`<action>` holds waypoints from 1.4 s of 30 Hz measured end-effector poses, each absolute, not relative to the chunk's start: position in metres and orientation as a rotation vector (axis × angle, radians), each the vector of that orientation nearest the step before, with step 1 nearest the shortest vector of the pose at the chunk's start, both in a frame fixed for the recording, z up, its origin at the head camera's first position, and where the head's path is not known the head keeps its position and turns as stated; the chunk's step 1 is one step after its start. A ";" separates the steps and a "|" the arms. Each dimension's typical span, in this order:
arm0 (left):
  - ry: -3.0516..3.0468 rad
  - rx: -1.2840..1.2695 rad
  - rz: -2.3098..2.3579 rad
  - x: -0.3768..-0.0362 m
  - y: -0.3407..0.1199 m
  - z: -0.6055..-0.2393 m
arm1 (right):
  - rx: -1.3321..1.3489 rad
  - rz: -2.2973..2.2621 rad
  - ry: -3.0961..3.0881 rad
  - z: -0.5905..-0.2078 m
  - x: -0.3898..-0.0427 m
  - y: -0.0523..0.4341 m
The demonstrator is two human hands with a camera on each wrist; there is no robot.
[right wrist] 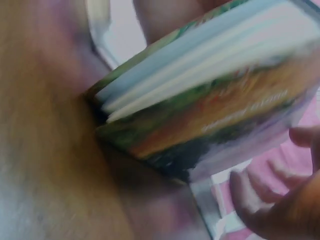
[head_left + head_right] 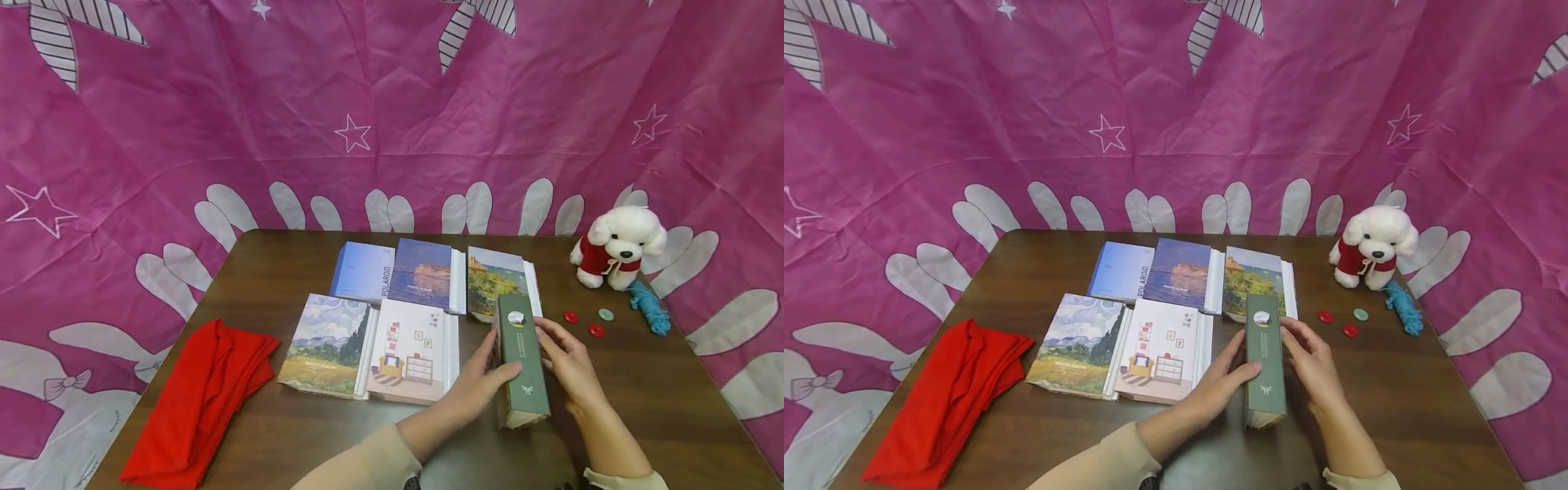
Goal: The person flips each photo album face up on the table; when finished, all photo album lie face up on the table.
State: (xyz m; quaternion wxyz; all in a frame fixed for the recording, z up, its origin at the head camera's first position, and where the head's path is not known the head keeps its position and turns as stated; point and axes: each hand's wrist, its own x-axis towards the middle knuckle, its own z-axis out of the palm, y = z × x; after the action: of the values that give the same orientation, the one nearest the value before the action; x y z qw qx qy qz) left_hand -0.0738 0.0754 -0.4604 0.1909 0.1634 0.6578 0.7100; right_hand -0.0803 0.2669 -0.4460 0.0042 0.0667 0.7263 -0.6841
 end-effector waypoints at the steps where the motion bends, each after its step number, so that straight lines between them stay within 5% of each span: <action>1: 1.840 0.462 2.014 -0.074 0.074 -0.461 | 0.211 -2.089 2.290 -0.448 -0.081 0.267; 13: 1.680 0.461 2.237 -0.074 0.058 -0.475 | 0.157 -1.774 2.294 -0.467 -0.088 0.268; 28: 2.173 0.231 1.784 -0.077 0.057 -0.476 | 0.233 -1.616 2.406 -0.461 -0.081 0.276; 42: 2.037 0.143 1.860 -0.082 0.066 -0.471 | 0.210 -1.507 2.506 -0.460 -0.086 0.274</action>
State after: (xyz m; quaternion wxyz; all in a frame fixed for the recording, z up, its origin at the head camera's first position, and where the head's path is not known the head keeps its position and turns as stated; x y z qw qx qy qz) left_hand -0.0819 0.0664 -0.4705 0.1889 0.0507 0.7242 0.6613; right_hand -0.0863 0.2744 -0.4602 0.1045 0.0712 0.8501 -0.5111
